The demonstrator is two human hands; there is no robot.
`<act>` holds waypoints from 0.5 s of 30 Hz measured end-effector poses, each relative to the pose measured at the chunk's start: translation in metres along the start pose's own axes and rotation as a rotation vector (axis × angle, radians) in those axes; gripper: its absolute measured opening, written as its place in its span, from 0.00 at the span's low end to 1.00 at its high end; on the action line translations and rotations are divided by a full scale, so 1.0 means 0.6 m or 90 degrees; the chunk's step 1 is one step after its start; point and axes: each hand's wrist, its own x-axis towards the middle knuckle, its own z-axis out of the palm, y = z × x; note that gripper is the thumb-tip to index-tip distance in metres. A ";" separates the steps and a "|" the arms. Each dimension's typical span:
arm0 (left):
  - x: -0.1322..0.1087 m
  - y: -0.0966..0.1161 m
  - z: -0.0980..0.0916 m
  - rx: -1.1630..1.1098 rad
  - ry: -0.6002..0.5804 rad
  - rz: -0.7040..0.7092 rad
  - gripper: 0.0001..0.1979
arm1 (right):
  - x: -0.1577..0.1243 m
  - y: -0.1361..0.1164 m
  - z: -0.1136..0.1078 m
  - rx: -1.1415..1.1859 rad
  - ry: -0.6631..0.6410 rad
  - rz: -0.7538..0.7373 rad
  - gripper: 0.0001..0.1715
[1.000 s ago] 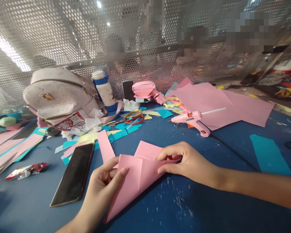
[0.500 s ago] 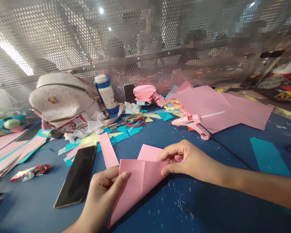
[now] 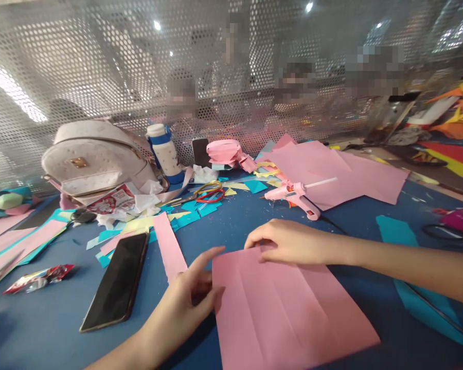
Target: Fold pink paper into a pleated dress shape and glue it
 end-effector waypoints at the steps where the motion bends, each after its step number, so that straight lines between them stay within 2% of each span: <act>1: -0.001 -0.004 -0.002 0.085 0.039 0.059 0.27 | 0.003 0.005 0.009 -0.029 0.015 -0.015 0.14; 3: -0.005 -0.006 -0.005 0.288 0.093 0.186 0.27 | 0.007 0.010 0.024 -0.069 0.028 -0.050 0.15; 4: -0.008 -0.005 -0.005 0.390 0.084 0.250 0.26 | 0.009 0.010 0.031 -0.084 0.036 -0.066 0.16; 7: -0.014 -0.001 0.010 0.615 -0.032 0.451 0.21 | 0.009 0.006 0.049 -0.106 0.080 -0.094 0.17; 9: -0.015 -0.003 0.026 0.696 -0.054 0.557 0.22 | 0.006 0.000 0.060 -0.092 0.101 -0.098 0.16; 12: -0.014 -0.017 0.045 0.753 0.008 0.631 0.21 | -0.001 -0.007 0.072 -0.079 0.109 -0.109 0.15; 15: -0.011 -0.034 0.054 0.772 0.059 0.648 0.21 | -0.009 -0.009 0.080 -0.088 0.106 -0.132 0.19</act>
